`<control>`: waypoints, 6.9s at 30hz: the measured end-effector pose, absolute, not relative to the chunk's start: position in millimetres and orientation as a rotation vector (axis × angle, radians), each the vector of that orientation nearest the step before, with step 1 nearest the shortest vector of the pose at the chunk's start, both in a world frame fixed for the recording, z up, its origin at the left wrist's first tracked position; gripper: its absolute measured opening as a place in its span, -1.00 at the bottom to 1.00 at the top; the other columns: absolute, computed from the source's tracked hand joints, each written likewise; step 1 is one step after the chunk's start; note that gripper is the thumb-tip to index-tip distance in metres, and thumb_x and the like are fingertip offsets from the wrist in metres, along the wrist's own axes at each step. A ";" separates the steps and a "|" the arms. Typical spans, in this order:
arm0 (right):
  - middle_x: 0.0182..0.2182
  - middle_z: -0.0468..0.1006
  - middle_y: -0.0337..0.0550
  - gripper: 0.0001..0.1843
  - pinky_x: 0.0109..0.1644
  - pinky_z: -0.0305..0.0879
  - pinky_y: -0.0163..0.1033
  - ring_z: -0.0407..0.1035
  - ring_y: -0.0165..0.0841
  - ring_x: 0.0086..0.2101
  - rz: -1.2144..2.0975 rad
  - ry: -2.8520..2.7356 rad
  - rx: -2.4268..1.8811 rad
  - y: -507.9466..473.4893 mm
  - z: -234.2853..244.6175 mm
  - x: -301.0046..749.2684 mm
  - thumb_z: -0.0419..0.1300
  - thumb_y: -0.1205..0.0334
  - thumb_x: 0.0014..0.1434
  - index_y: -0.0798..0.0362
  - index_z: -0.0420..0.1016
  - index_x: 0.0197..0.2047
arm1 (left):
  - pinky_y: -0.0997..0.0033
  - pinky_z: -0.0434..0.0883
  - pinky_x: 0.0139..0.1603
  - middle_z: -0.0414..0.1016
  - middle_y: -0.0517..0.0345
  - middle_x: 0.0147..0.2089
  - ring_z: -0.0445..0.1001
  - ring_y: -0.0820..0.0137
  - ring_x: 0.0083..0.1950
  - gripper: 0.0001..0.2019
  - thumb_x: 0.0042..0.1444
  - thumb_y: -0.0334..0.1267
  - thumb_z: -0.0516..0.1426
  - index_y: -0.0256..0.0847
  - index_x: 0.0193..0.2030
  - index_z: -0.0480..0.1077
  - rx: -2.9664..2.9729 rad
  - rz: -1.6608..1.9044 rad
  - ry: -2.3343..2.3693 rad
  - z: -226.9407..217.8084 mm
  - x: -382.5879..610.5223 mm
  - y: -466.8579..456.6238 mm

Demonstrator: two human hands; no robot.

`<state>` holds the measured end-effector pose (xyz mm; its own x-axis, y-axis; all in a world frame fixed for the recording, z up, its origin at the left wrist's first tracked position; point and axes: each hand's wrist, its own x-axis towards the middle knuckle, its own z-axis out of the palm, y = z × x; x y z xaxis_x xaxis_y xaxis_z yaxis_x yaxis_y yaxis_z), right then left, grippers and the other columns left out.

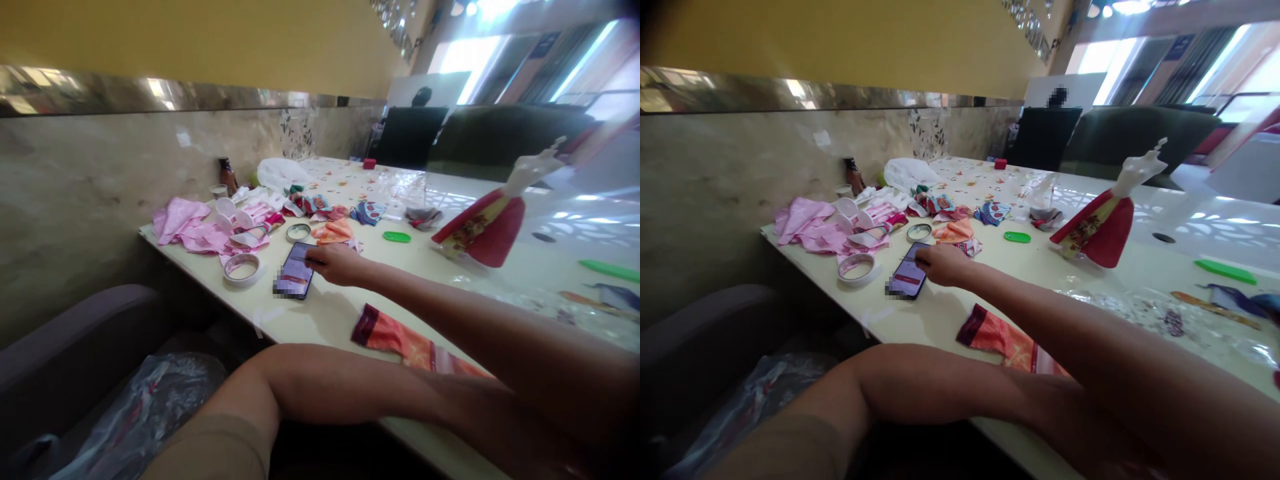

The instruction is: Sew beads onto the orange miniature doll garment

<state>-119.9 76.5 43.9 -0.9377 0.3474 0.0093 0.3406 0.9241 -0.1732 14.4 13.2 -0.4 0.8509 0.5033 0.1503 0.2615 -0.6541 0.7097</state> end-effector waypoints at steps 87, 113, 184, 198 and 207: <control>-0.09 0.57 -0.07 -0.40 -0.07 0.29 -0.18 0.42 -0.19 -0.12 0.915 -1.922 -1.792 -76.4 14.9 305.5 0.03 -0.26 0.19 0.04 0.53 -0.01 | 0.44 0.40 -0.13 0.47 0.14 -0.19 0.46 0.47 -0.21 -0.83 0.06 -0.30 0.24 -0.24 -0.19 0.43 1.183 0.798 0.858 4.0 -8.2 8.7; -0.45 0.52 -0.24 -0.69 -0.35 0.11 -0.33 0.31 -0.45 -0.47 0.246 -2.059 -1.429 -57.4 19.3 223.7 0.12 -0.02 0.25 0.02 0.50 -0.12 | 0.48 0.43 -0.14 0.44 0.21 -0.33 0.48 0.53 -0.31 -0.84 0.08 -0.29 0.25 -0.25 -0.20 0.41 1.040 0.778 0.791 8.6 -7.4 4.2; -0.39 0.60 -0.17 -0.71 -0.34 0.14 -0.34 0.41 -0.42 -0.44 -0.001 -2.102 -1.391 -51.5 7.6 194.7 0.07 0.02 0.30 0.02 0.50 -0.18 | 0.48 0.42 -0.12 0.52 0.15 -0.24 0.49 0.54 -0.29 -0.74 -0.03 -0.39 0.30 -0.26 -0.15 0.50 0.872 0.854 0.738 2.6 -2.0 0.0; -0.37 0.61 -0.16 -0.69 -0.36 0.08 -0.32 0.44 -0.40 -0.40 -0.102 -2.179 -1.421 -50.6 5.5 194.2 0.04 0.02 0.32 0.01 0.52 -0.18 | 0.53 0.39 -0.20 0.51 0.20 -0.31 0.46 0.54 -0.30 -0.71 -0.03 -0.40 0.31 -0.24 -0.12 0.45 0.979 0.880 0.745 0.0 -2.0 -1.6; -0.41 0.59 -0.28 -0.75 -0.42 0.02 -0.30 0.42 -0.45 -0.47 -0.323 -2.180 -1.367 -51.0 3.4 194.3 0.09 0.05 0.30 -0.01 0.53 -0.18 | 0.54 0.39 -0.23 0.51 0.19 -0.35 0.47 0.54 -0.34 -0.71 -0.02 -0.40 0.30 -0.27 -0.12 0.42 1.020 0.885 0.778 1.4 -2.6 -2.4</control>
<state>194.3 -51.0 3.4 -0.3382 0.7563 0.5600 0.8862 0.4562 -0.0809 -2.6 -2.4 1.4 0.4354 0.8906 -0.1318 -0.2452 0.2582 0.9345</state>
